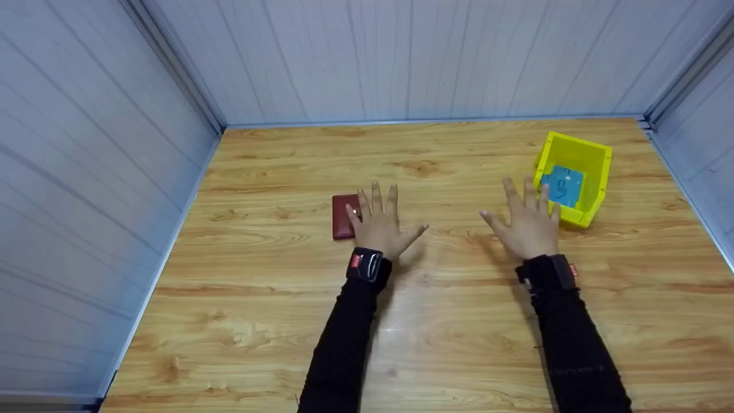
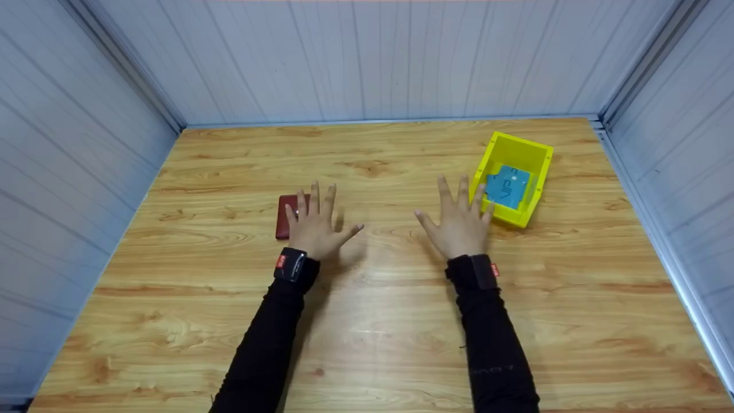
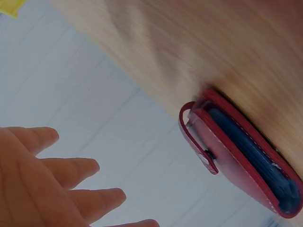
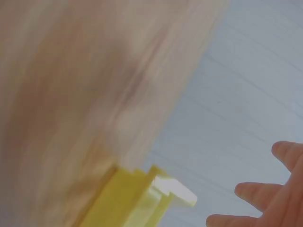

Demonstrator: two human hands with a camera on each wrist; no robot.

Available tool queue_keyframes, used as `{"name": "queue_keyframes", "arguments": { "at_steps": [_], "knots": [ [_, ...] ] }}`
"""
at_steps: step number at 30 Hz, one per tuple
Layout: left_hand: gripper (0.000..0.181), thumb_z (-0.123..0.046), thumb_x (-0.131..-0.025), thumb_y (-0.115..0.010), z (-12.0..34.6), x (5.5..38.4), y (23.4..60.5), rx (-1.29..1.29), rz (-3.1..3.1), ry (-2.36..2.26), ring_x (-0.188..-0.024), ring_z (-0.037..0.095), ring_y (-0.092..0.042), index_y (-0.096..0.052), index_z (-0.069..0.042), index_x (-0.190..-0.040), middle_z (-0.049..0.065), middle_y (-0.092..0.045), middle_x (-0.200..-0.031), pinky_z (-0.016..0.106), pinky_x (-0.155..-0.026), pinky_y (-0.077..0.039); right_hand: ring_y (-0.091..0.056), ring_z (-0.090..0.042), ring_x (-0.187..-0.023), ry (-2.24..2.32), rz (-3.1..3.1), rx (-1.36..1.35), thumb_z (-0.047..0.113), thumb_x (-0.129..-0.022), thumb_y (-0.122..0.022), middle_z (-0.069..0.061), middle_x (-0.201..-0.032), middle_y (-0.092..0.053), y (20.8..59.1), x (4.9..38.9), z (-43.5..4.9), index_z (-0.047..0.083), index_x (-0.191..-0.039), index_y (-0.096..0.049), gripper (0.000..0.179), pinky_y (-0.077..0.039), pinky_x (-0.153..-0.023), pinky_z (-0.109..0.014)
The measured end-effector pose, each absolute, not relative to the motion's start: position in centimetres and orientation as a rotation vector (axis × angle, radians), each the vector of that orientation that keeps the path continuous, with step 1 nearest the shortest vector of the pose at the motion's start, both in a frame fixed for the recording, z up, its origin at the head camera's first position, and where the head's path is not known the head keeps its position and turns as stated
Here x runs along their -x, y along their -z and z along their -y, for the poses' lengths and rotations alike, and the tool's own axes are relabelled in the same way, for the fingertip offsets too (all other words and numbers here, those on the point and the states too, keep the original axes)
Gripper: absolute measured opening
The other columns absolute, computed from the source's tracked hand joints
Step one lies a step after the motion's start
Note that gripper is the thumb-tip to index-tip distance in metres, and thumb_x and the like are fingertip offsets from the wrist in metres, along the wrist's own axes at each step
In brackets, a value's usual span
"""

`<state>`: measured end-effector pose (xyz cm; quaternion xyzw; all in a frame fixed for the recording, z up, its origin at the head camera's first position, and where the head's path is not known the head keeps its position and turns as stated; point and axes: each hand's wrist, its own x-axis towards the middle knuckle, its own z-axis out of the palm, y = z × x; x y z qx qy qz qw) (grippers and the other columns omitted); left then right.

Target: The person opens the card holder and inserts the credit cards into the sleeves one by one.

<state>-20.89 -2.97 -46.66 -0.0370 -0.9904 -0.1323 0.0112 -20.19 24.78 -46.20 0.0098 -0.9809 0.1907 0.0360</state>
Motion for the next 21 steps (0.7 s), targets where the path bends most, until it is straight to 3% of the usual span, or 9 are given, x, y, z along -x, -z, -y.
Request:
{"name": "queue_keyframes", "arguments": {
  "at_steps": [9,16,21],
  "knots": [
    [0.102,-0.075,-0.082,-0.054,5.9,22.4,46.2,0.058,3.126,0.548,-0.151,0.045,-0.003,-0.011,-0.023,-0.159,0.012,-0.002,-0.166,0.067,-0.117,-0.012,-0.001,-0.058,-0.144,-0.525,3.004,0.052,0.073,-0.09,-0.041,-0.025,-0.162,0.004,44.8,21.2,-29.4,0.023,-0.159,0.002,0.095,-0.007,-0.108,-0.078],
    [0.103,-0.07,-0.082,-0.059,7.6,23.5,47.2,-0.053,3.206,0.605,-0.151,0.044,-0.004,-0.009,-0.023,-0.159,0.013,0.001,-0.166,0.064,-0.116,-0.021,-0.018,-0.06,-0.139,-0.502,3.036,0.081,0.068,-0.09,-0.05,-0.037,-0.155,-0.017,45.2,22.6,-32.0,0.007,-0.158,-0.007,0.101,-0.017,-0.109,-0.073],
    [0.094,-0.058,-0.088,-0.061,8.4,23.9,48.2,-0.106,3.262,0.641,-0.15,0.043,-0.007,-0.01,-0.023,-0.159,0.014,0.001,-0.166,0.061,-0.113,-0.029,-0.032,-0.059,-0.13,-0.483,3.133,0.05,0.063,-0.092,-0.051,-0.041,-0.145,-0.031,45.7,23.0,-32.6,-0.005,-0.152,-0.022,0.096,-0.028,-0.106,-0.069]
  ]
}}
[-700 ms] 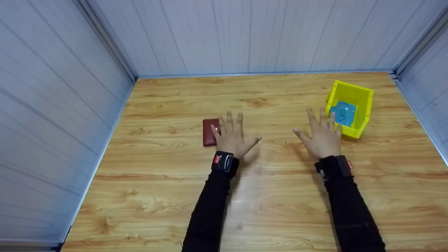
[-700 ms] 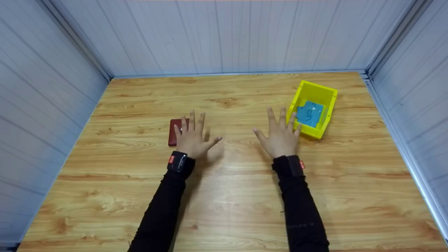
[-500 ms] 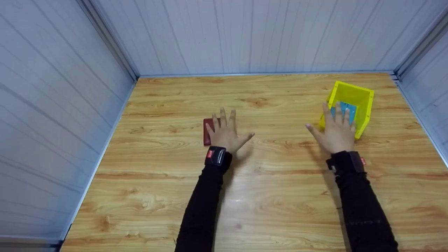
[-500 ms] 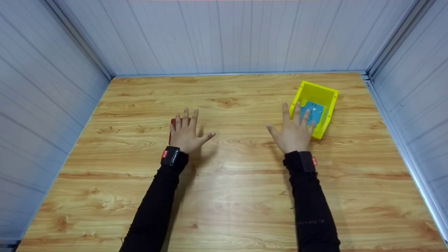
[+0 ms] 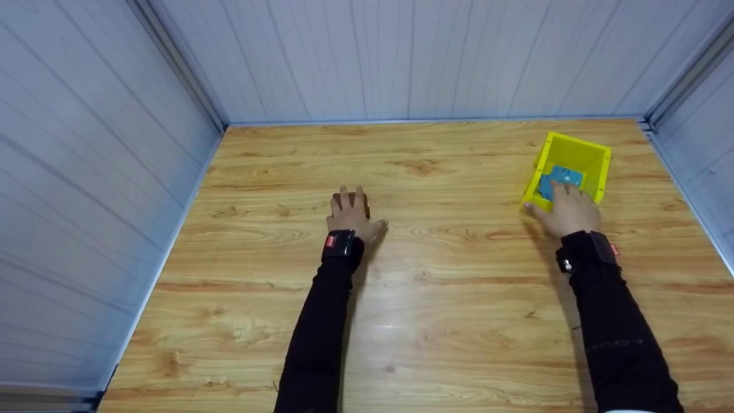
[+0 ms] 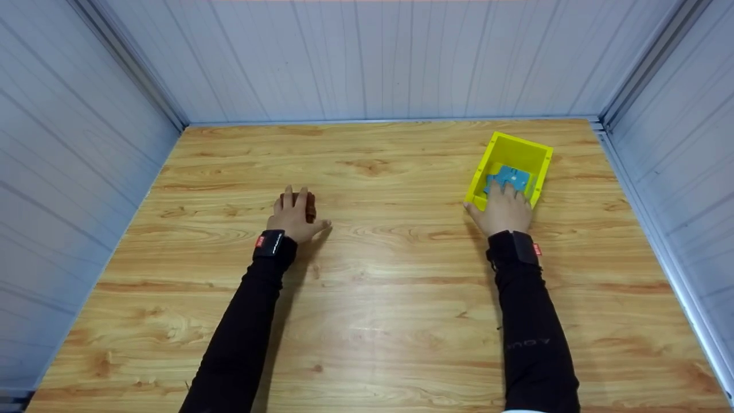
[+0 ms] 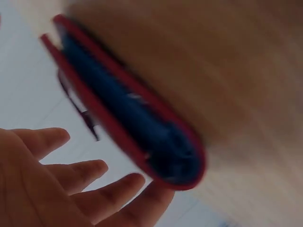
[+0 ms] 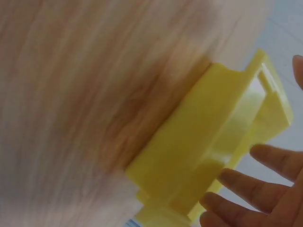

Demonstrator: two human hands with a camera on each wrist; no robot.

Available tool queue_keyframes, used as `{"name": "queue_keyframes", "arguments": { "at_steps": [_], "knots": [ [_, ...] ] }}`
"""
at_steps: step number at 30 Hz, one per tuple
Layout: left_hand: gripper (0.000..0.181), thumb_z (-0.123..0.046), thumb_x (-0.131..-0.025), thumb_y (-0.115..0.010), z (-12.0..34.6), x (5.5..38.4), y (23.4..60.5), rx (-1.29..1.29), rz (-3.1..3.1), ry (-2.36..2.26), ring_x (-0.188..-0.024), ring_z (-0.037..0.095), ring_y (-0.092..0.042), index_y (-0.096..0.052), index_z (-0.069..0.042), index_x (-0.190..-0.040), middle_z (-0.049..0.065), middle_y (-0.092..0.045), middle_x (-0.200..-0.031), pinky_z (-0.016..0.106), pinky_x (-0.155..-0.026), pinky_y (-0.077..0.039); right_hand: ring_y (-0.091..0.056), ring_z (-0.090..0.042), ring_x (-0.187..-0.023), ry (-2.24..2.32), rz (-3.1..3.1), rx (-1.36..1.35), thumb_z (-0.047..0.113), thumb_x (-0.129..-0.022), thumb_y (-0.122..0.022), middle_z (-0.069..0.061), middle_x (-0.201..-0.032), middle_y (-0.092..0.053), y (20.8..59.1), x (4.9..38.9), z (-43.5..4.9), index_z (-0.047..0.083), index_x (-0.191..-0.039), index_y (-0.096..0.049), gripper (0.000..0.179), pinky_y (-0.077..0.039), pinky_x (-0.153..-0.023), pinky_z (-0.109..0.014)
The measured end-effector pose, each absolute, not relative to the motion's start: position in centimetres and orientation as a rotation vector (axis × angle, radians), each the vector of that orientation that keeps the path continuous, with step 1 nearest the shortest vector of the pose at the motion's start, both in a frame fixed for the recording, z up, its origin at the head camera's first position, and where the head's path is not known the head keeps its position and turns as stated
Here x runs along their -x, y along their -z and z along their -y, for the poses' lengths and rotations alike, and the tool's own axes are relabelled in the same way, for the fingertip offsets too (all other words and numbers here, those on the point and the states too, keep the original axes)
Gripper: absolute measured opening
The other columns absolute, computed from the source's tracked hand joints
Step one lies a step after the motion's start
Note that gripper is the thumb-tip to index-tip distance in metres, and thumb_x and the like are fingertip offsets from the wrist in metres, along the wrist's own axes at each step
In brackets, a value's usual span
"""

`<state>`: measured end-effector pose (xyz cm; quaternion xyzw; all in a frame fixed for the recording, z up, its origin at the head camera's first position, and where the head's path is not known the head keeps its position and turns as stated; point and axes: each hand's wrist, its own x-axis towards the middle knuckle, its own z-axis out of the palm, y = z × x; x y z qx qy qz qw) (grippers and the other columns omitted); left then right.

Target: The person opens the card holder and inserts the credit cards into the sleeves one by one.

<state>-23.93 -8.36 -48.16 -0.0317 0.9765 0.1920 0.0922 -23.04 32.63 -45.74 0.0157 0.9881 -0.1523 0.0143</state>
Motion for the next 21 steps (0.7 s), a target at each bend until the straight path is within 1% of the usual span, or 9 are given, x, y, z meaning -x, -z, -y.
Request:
{"name": "queue_keyframes", "arguments": {
  "at_steps": [3,6,9,11,17,21],
  "knots": [
    [0.083,-0.048,-0.092,-0.059,8.7,24.1,48.4,0.107,-2.899,-0.548,-0.149,0.043,-0.013,-0.016,-0.022,-0.158,0.015,-0.003,-0.165,0.06,-0.109,-0.036,-0.039,-0.059,-0.124,0.449,-3.016,-0.023,0.061,-0.094,-0.049,-0.041,-0.141,-0.036,46.1,23.2,-32.8,-0.006,-0.147,-0.033,0.087,-0.034,-0.1,-0.069],
    [0.074,-0.039,-0.096,-0.056,8.9,24.1,48.0,0.122,-2.888,-0.532,-0.145,0.045,-0.022,-0.021,-0.021,-0.158,0.017,-0.007,-0.165,0.057,-0.106,-0.04,-0.044,-0.058,-0.121,0.424,-2.976,0.011,0.055,-0.097,-0.048,-0.039,-0.139,-0.043,46.3,23.4,-33.0,-0.006,-0.145,-0.038,0.078,-0.038,-0.097,-0.067],
    [0.071,-0.036,-0.097,-0.056,9.1,24.1,47.7,0.132,-2.858,-0.511,-0.14,0.047,-0.03,-0.022,-0.02,-0.157,0.019,-0.008,-0.164,0.055,-0.107,-0.04,-0.047,-0.055,-0.121,0.413,-2.952,0.031,0.049,-0.1,-0.048,-0.036,-0.137,-0.047,46.3,23.6,-33.2,-0.005,-0.144,-0.04,0.071,-0.039,-0.097,-0.066],
    [0.071,-0.036,-0.097,-0.056,9.1,24.1,47.6,0.133,-2.851,-0.511,-0.138,0.048,-0.033,-0.023,-0.019,-0.157,0.02,-0.008,-0.164,0.056,-0.107,-0.039,-0.046,-0.055,-0.122,0.418,-2.946,0.041,0.047,-0.1,-0.048,-0.035,-0.138,-0.047,46.4,23.7,-33.3,-0.006,-0.144,-0.04,0.069,-0.038,-0.099,-0.066],
    [0.071,-0.034,-0.095,-0.058,9.0,23.9,47.2,0.14,-2.847,-0.524,-0.137,0.049,-0.032,-0.027,-0.016,-0.156,0.021,-0.01,-0.163,0.057,-0.107,-0.038,-0.047,-0.054,-0.122,0.429,-2.967,0.073,0.043,-0.101,-0.05,-0.034,-0.137,-0.049,46.4,23.8,-33.2,-0.006,-0.142,-0.043,0.064,-0.039,-0.099,-0.065],
    [0.072,-0.035,-0.093,-0.061,8.6,23.6,47.1,0.117,-2.87,-0.486,-0.135,0.048,-0.036,-0.03,-0.015,-0.155,0.023,-0.015,-0.162,0.056,-0.106,-0.04,-0.048,-0.053,-0.121,0.434,-2.969,0.069,0.04,-0.101,-0.05,-0.034,-0.136,-0.05,46.5,23.7,-33.2,-0.005,-0.141,-0.044,0.061,-0.039,-0.099,-0.065]
  ]
}}
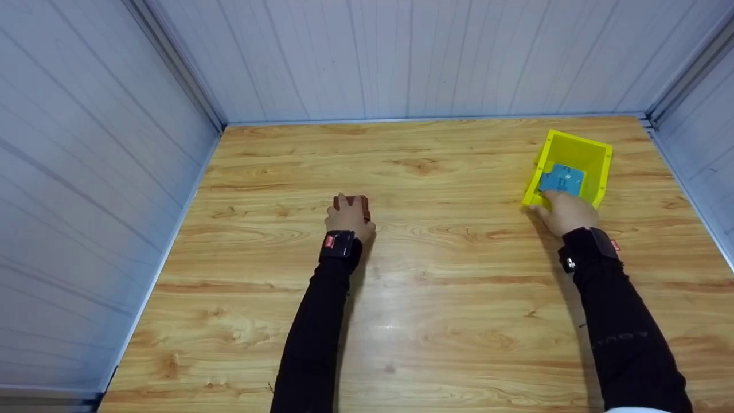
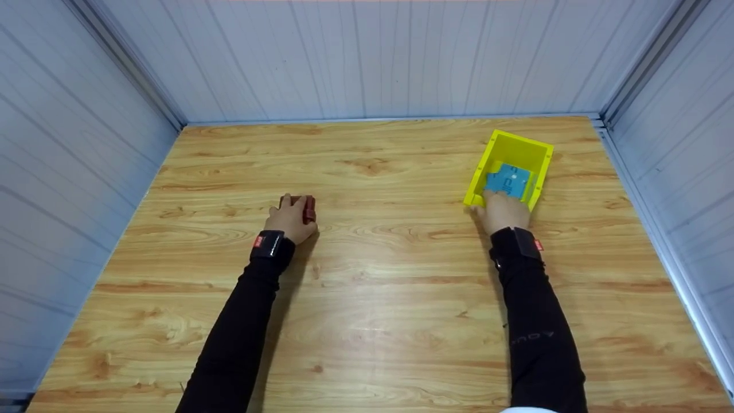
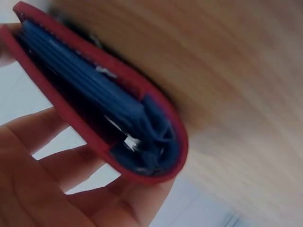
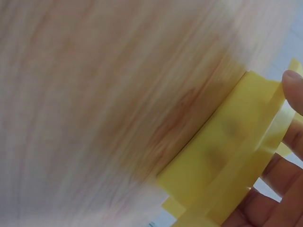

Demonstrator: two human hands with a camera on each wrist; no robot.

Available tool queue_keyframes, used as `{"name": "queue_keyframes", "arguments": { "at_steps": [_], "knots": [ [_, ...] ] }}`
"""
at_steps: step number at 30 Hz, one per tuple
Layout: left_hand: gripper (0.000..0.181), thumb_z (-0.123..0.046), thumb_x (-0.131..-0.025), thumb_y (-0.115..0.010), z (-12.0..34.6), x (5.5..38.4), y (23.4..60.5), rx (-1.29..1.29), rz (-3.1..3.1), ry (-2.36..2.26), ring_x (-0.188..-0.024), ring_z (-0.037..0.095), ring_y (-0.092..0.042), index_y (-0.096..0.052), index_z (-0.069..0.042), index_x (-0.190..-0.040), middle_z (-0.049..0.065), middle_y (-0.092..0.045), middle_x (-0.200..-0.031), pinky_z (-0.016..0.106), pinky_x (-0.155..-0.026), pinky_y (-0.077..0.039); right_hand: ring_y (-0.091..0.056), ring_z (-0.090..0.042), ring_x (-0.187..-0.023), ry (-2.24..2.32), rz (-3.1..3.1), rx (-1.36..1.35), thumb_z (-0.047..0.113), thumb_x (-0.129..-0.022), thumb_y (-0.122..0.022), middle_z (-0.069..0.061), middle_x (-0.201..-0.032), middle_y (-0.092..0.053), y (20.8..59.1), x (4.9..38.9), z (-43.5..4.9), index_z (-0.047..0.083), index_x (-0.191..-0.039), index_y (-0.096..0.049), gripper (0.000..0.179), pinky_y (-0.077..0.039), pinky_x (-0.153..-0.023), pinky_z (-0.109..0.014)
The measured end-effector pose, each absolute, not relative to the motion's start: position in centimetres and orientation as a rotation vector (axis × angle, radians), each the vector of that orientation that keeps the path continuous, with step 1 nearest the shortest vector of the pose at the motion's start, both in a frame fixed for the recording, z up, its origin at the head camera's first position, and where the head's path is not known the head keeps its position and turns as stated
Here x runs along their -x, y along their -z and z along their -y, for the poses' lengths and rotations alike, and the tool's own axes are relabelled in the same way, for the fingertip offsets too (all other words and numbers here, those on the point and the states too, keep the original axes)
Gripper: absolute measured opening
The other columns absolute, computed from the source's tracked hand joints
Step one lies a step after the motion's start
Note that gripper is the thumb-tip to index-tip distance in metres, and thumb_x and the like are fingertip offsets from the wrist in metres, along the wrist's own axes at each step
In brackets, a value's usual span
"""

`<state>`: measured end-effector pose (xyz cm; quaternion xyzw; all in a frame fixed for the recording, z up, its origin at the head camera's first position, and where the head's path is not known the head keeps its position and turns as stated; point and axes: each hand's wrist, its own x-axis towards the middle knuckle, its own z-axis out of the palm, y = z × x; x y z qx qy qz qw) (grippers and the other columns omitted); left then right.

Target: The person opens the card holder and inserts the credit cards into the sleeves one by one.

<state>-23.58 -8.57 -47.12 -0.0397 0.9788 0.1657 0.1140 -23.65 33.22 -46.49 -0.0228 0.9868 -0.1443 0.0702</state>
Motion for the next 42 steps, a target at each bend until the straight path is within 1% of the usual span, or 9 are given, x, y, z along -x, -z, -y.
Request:
{"name": "queue_keyframes", "arguments": {
  "at_steps": [4,10,16,20,24,29,35,40,42],
  "knots": [
    [0.072,-0.034,-0.091,-0.063,8.2,22.9,47.1,0.084,-2.911,-0.454,-0.131,0.049,-0.04,-0.033,-0.014,-0.153,0.026,-0.021,-0.159,0.055,-0.102,-0.044,-0.05,-0.053,-0.12,0.427,-2.975,0.08,0.037,-0.101,-0.051,-0.034,-0.134,-0.052,46.5,23.5,-33.2,-0.006,-0.139,-0.046,0.058,-0.039,-0.099,-0.064],
    [0.072,-0.033,-0.09,-0.062,7.3,21.8,47.1,0.042,-2.934,-0.411,-0.126,0.049,-0.045,-0.035,-0.012,-0.153,0.027,-0.025,-0.157,0.053,-0.095,-0.05,-0.048,-0.052,-0.122,0.432,-2.969,0.091,0.035,-0.102,-0.051,-0.034,-0.136,-0.051,46.7,23.2,-33.0,-0.006,-0.139,-0.046,0.056,-0.038,-0.101,-0.064],
    [0.067,-0.032,-0.09,-0.061,6.3,20.9,47.1,0.01,-2.93,-0.404,-0.124,0.048,-0.048,-0.039,-0.011,-0.15,0.027,-0.027,-0.156,0.052,-0.091,-0.053,-0.047,-0.052,-0.124,0.453,-2.977,0.137,0.029,-0.102,-0.052,-0.033,-0.137,-0.05,46.9,22.7,-32.5,-0.006,-0.14,-0.046,0.052,-0.038,-0.102,-0.063],
    [0.065,-0.031,-0.089,-0.061,5.7,20.3,47.0,-0.021,-2.93,-0.391,-0.121,0.047,-0.05,-0.042,-0.011,-0.148,0.028,-0.029,-0.154,0.049,-0.084,-0.056,-0.045,-0.051,-0.127,0.469,-2.983,0.162,0.026,-0.102,-0.052,-0.033,-0.137,-0.049,47.0,22.3,-32.0,-0.007,-0.139,-0.046,0.051,-0.036,-0.105,-0.062],
    [0.06,-0.031,-0.089,-0.061,5.1,19.8,47.0,-0.036,-2.934,-0.383,-0.12,0.046,-0.05,-0.046,-0.01,-0.144,0.028,-0.032,-0.153,0.047,-0.08,-0.057,-0.046,-0.051,-0.126,0.485,-2.992,0.179,0.025,-0.101,-0.053,-0.034,-0.136,-0.05,47.1,22.0,-31.5,-0.008,-0.138,-0.047,0.05,-0.036,-0.105,-0.062],
    [0.065,-0.036,-0.09,-0.061,4.3,19.2,47.0,-0.047,-2.935,-0.319,-0.122,0.046,-0.05,-0.043,-0.012,-0.147,0.028,-0.031,-0.154,0.046,-0.08,-0.058,-0.049,-0.05,-0.124,0.487,-3.007,0.184,0.024,-0.101,-0.054,-0.033,-0.134,-0.053,47.2,21.5,-30.9,-0.006,-0.137,-0.049,0.047,-0.038,-0.103,-0.062],
    [0.062,-0.037,-0.089,-0.062,3.2,18.3,46.9,-0.091,-2.984,-0.264,-0.117,0.046,-0.054,-0.048,-0.01,-0.143,0.029,-0.037,-0.149,0.044,-0.076,-0.059,-0.051,-0.049,-0.122,0.469,-3.018,0.221,0.022,-0.1,-0.055,-0.032,-0.131,-0.056,47.2,21.0,-30.4,-0.006,-0.134,-0.052,0.044,-0.039,-0.102,-0.062],
    [0.065,-0.039,-0.089,-0.062,2.4,17.8,47.0,-0.132,-3.001,-0.224,-0.116,0.046,-0.055,-0.045,-0.011,-0.145,0.028,-0.038,-0.149,0.043,-0.073,-0.06,-0.051,-0.048,-0.123,0.46,-3.01,0.231,0.024,-0.1,-0.055,-0.031,-0.132,-0.055,47.1,20.6,-30.0,-0.005,-0.135,-0.052,0.045,-0.039,-0.103,-0.061],
    [0.065,-0.039,-0.088,-0.062,2.1,17.6,47.1,-0.15,-3.015,-0.206,-0.114,0.046,-0.056,-0.047,-0.011,-0.144,0.028,-0.039,-0.148,0.043,-0.071,-0.06,-0.05,-0.048,-0.124,0.46,-3.006,0.241,0.024,-0.1,-0.055,-0.031,-0.134,-0.055,47.0,20.4,-29.9,-0.004,-0.136,-0.051,0.046,-0.039,-0.103,-0.061]
  ]
}}
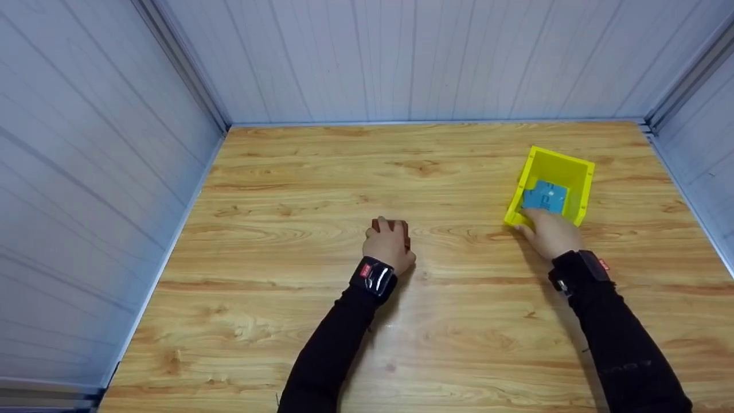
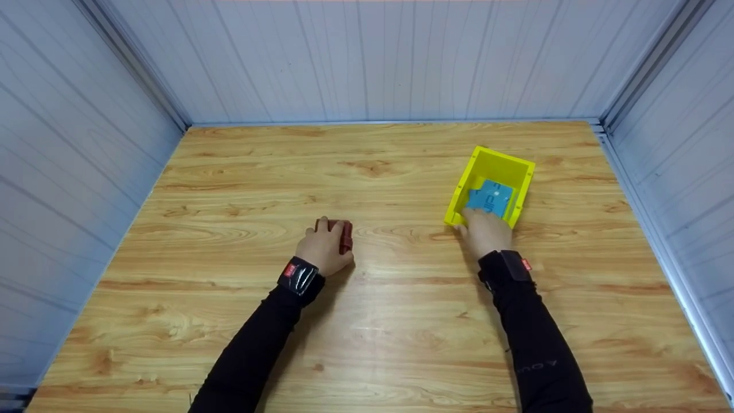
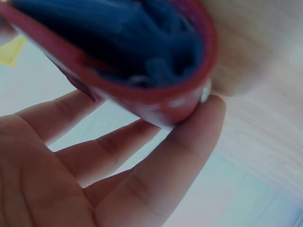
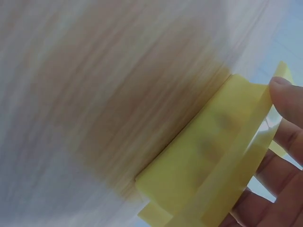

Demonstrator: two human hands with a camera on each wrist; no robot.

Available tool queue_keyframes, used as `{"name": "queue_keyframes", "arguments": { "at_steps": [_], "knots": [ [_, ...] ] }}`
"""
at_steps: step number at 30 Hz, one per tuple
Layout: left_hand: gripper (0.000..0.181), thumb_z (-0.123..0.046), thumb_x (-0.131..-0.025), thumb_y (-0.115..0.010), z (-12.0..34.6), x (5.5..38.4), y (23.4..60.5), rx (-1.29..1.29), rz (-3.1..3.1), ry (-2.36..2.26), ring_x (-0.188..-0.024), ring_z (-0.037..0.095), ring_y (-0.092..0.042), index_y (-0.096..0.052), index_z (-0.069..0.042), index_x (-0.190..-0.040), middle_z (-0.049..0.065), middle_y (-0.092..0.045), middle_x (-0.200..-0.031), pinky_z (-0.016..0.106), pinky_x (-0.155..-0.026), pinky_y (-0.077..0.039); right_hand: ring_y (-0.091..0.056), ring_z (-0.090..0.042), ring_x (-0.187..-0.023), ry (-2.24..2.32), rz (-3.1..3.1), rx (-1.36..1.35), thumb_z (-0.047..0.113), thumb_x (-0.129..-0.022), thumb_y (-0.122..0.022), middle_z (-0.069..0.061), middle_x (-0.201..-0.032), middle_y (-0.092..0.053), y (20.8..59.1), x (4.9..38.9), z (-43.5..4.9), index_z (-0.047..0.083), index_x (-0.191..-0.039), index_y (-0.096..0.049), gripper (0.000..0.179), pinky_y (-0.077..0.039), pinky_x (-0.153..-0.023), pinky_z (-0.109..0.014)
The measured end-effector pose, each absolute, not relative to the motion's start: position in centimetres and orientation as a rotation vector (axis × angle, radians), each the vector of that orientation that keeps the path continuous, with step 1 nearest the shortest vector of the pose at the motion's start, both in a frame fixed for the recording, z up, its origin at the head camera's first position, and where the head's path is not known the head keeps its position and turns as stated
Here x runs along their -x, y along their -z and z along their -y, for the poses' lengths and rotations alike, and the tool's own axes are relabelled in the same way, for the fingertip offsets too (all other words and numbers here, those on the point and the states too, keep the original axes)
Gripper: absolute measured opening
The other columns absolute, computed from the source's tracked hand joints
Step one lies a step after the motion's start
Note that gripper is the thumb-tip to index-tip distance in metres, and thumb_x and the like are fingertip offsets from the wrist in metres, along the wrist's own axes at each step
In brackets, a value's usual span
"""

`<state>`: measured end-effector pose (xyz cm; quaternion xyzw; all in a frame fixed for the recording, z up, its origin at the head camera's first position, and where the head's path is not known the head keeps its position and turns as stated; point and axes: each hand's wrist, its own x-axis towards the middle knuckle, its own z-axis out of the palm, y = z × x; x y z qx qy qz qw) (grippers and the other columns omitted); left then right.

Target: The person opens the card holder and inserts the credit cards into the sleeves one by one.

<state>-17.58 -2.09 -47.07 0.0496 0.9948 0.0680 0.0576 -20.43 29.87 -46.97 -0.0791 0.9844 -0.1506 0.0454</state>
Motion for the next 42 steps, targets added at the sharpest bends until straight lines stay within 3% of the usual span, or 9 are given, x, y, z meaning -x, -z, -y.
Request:
{"name": "queue_keyframes", "arguments": {
  "at_steps": [33,42],
  "knots": [
    [0.061,-0.035,-0.083,-0.062,-1.2,15.9,47.8,-0.282,-3.068,-0.178,-0.11,0.04,-0.059,-0.051,-0.014,-0.139,0.023,-0.046,-0.145,0.041,-0.066,-0.059,-0.053,-0.047,-0.123,0.454,-3.012,0.375,0.023,-0.1,-0.056,-0.029,-0.132,-0.057,47.1,18.1,-28.3,-0.003,-0.133,-0.055,0.042,-0.04,-0.103,-0.06],
    [0.064,-0.04,-0.083,-0.064,-1.1,15.8,47.8,-0.288,-3.067,-0.205,-0.112,0.039,-0.058,-0.05,-0.016,-0.141,0.021,-0.045,-0.146,0.041,-0.07,-0.059,-0.052,-0.047,-0.123,0.481,-2.993,0.33,0.027,-0.1,-0.055,-0.029,-0.133,-0.056,47.1,18.1,-28.2,-0.003,-0.135,-0.052,0.046,-0.04,-0.103,-0.061]
  ]
}}
